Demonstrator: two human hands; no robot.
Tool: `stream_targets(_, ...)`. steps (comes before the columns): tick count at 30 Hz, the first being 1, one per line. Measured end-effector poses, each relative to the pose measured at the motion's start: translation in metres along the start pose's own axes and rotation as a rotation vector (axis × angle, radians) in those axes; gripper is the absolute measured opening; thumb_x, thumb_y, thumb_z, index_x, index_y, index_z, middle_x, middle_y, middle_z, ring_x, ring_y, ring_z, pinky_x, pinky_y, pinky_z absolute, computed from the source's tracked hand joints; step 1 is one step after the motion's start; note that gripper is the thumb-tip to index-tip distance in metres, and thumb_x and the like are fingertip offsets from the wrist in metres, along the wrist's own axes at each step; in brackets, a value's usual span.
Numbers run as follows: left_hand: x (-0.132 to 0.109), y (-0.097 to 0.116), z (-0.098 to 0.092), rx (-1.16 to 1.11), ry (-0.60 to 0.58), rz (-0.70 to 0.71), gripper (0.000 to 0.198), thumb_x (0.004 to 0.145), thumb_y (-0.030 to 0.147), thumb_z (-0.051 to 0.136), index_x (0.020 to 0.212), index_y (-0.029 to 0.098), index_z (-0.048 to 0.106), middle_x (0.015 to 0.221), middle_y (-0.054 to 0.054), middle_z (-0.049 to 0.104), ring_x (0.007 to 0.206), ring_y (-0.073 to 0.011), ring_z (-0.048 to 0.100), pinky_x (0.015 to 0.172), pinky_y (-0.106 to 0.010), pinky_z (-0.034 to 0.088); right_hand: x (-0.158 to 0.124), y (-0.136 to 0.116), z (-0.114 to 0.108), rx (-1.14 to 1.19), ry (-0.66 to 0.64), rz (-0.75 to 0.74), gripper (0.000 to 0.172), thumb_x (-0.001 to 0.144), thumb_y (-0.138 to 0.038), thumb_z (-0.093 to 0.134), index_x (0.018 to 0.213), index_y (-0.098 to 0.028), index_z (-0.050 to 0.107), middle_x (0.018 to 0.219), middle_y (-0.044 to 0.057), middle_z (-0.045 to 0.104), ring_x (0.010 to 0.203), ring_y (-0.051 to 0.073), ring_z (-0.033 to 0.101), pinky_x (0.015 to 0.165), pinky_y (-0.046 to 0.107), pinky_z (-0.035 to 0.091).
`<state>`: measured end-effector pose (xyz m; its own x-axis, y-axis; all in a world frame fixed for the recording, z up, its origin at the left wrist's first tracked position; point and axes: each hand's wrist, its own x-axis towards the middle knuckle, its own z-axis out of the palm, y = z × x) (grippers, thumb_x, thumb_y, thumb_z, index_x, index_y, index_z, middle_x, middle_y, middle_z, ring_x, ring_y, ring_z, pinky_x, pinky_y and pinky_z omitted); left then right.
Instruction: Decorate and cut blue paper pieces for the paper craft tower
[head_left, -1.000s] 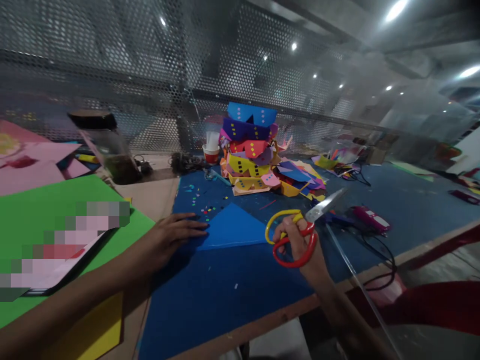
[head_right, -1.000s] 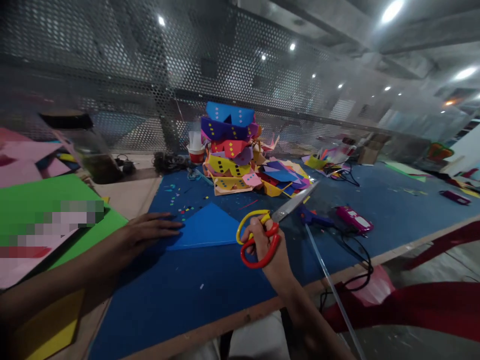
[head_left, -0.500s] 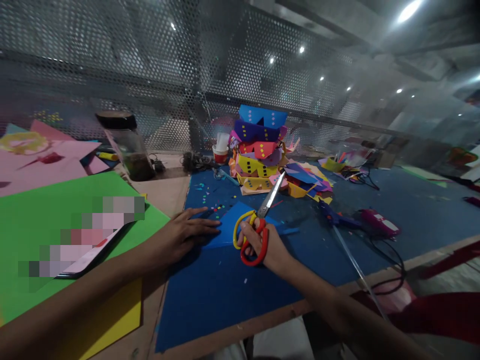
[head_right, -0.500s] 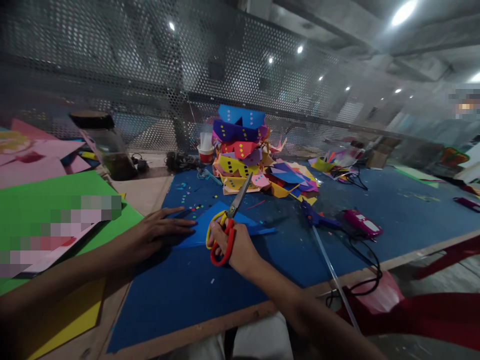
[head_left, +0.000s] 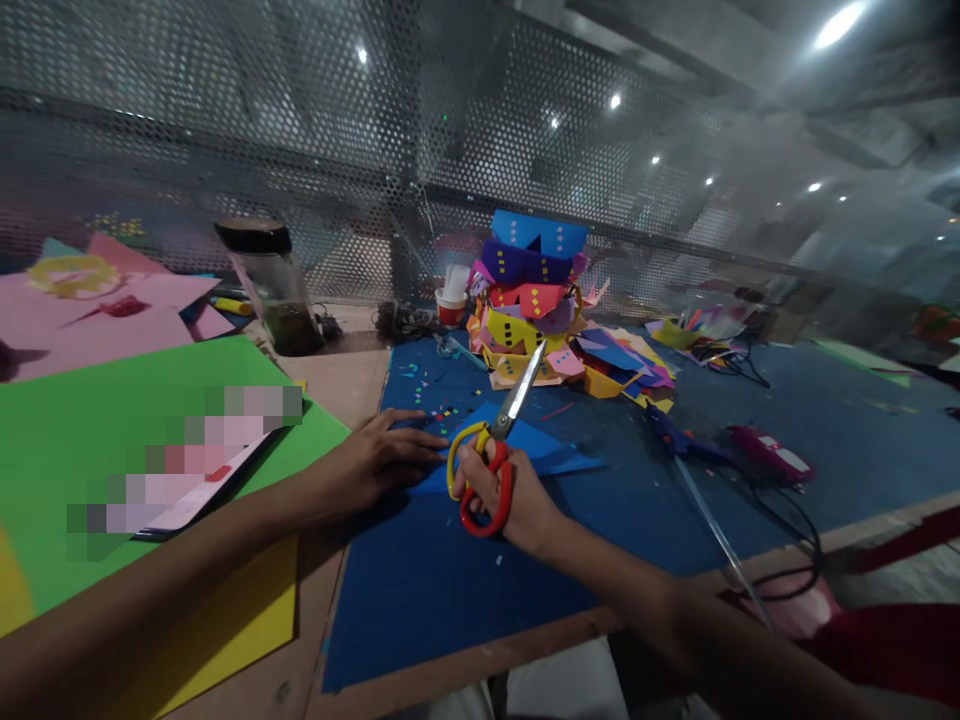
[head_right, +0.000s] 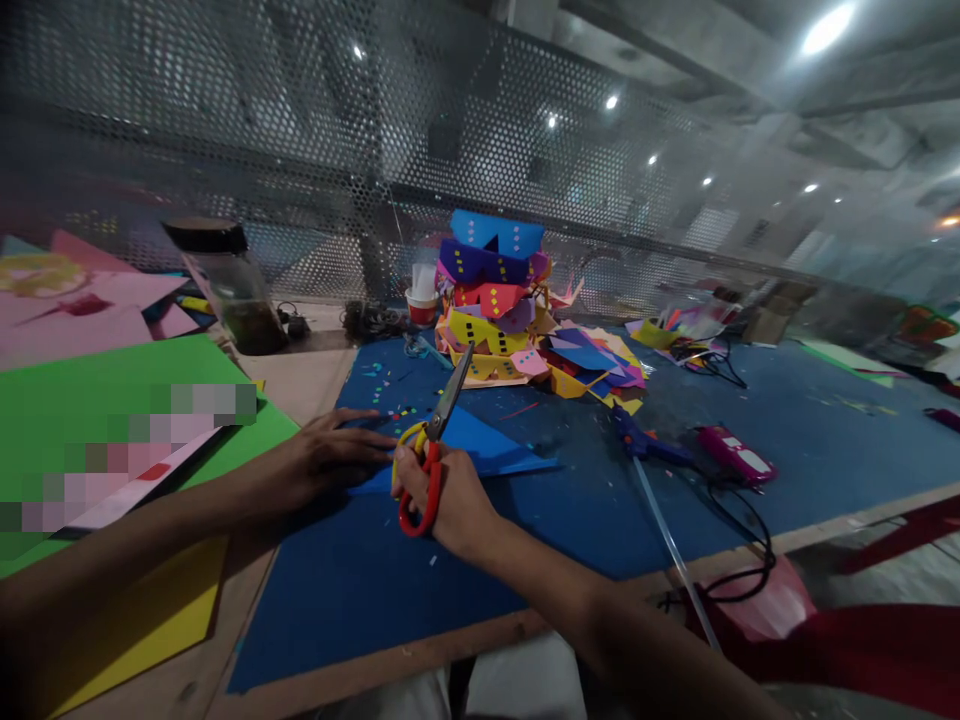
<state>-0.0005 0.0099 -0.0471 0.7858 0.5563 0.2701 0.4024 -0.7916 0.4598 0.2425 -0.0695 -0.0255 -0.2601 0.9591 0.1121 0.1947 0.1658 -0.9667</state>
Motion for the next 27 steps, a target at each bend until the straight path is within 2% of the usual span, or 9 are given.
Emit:
stream_targets(5, 0.000, 0.000, -0.004, 0.013, -0.010, 0.029, 0.039, 0.101, 0.019, 0.050, 0.129, 0.034, 0.073, 0.140, -0.003, 0.071, 0.143, -0.0352, 0.046, 0.115, -0.058, 0.038, 0.005, 0.001, 0.007, 0.032, -0.056, -0.007, 0.057, 0.101, -0.066, 0.050, 0.075, -0.017, 0.063, 0.070, 0.002, 0.063, 0.055, 0.010, 0.053, 0.055, 0.023, 0.045)
stream_targets(12, -0.002, 0.006, -0.004, -0.043, 0.012, -0.033, 0.032, 0.102, 0.026, 0.052, 0.124, 0.035, 0.074, 0.135, -0.003, 0.072, 0.142, -0.0352, 0.045, 0.116, -0.058, 0.038, 0.009, 0.002, 0.016, 0.044, -0.086, 0.000, 0.057, 0.100, -0.067, 0.050, 0.074, -0.018, 0.063, 0.070, 0.002, 0.061, 0.056, 0.011, 0.053, 0.055, 0.023, 0.046)
stream_targets(16, -0.006, 0.006, -0.006, -0.083, 0.092, -0.130, 0.037, 0.097, 0.031, 0.061, 0.133, 0.034, 0.067, 0.149, -0.008, 0.060, 0.148, -0.0371, 0.040, 0.117, -0.057, 0.041, 0.009, 0.001, 0.015, 0.035, -0.091, -0.008, 0.056, 0.101, -0.066, 0.049, 0.076, -0.018, 0.063, 0.070, 0.001, 0.061, 0.056, 0.011, 0.054, 0.056, 0.023, 0.045)
stream_targets(19, -0.006, 0.008, -0.008, -0.080, 0.093, -0.139, 0.052, 0.096, 0.028, 0.062, 0.147, 0.034, 0.055, 0.161, -0.009, 0.048, 0.155, -0.0384, 0.029, 0.122, -0.062, 0.032, 0.008, 0.000, 0.015, 0.045, -0.084, -0.004, 0.055, 0.100, -0.065, 0.051, 0.074, -0.018, 0.063, 0.069, 0.001, 0.061, 0.056, 0.011, 0.053, 0.056, 0.024, 0.045)
stream_targets(21, -0.003, 0.012, -0.008, -0.125, 0.059, -0.116, 0.062, 0.100, 0.022, 0.055, 0.159, 0.034, 0.039, 0.164, -0.008, 0.045, 0.158, -0.0338, 0.025, 0.126, -0.062, 0.022, 0.007, 0.000, 0.015, 0.061, -0.078, 0.001, 0.055, 0.100, -0.065, 0.053, 0.073, -0.018, 0.062, 0.068, 0.001, 0.059, 0.056, 0.011, 0.053, 0.056, 0.024, 0.045)
stream_targets(23, 0.001, 0.015, -0.007, -0.191, 0.028, -0.093, 0.070, 0.101, 0.019, 0.049, 0.164, 0.033, 0.023, 0.162, -0.006, 0.049, 0.157, -0.0276, 0.029, 0.129, -0.057, 0.017, 0.007, -0.001, 0.015, 0.072, -0.082, -0.014, 0.055, 0.099, -0.066, 0.052, 0.072, -0.018, 0.061, 0.068, 0.000, 0.058, 0.057, 0.011, 0.053, 0.056, 0.024, 0.045)
stream_targets(24, 0.002, 0.017, -0.006, -0.204, 0.003, -0.086, 0.071, 0.101, 0.017, 0.047, 0.165, 0.033, 0.021, 0.160, -0.005, 0.052, 0.155, -0.0257, 0.033, 0.130, -0.056, 0.015, 0.007, -0.001, 0.016, 0.068, -0.085, -0.025, 0.056, 0.099, -0.067, 0.051, 0.072, -0.018, 0.061, 0.068, 0.000, 0.057, 0.058, 0.011, 0.053, 0.057, 0.024, 0.045)
stream_targets(27, 0.004, 0.020, -0.007, -0.192, -0.047, -0.082, 0.069, 0.101, 0.012, 0.040, 0.165, 0.033, 0.022, 0.158, -0.003, 0.055, 0.148, -0.0241, 0.046, 0.129, -0.058, 0.010, 0.007, -0.002, 0.016, 0.040, -0.078, -0.037, 0.059, 0.099, -0.068, 0.049, 0.072, -0.018, 0.062, 0.069, 0.000, 0.058, 0.058, 0.011, 0.054, 0.057, 0.024, 0.045)
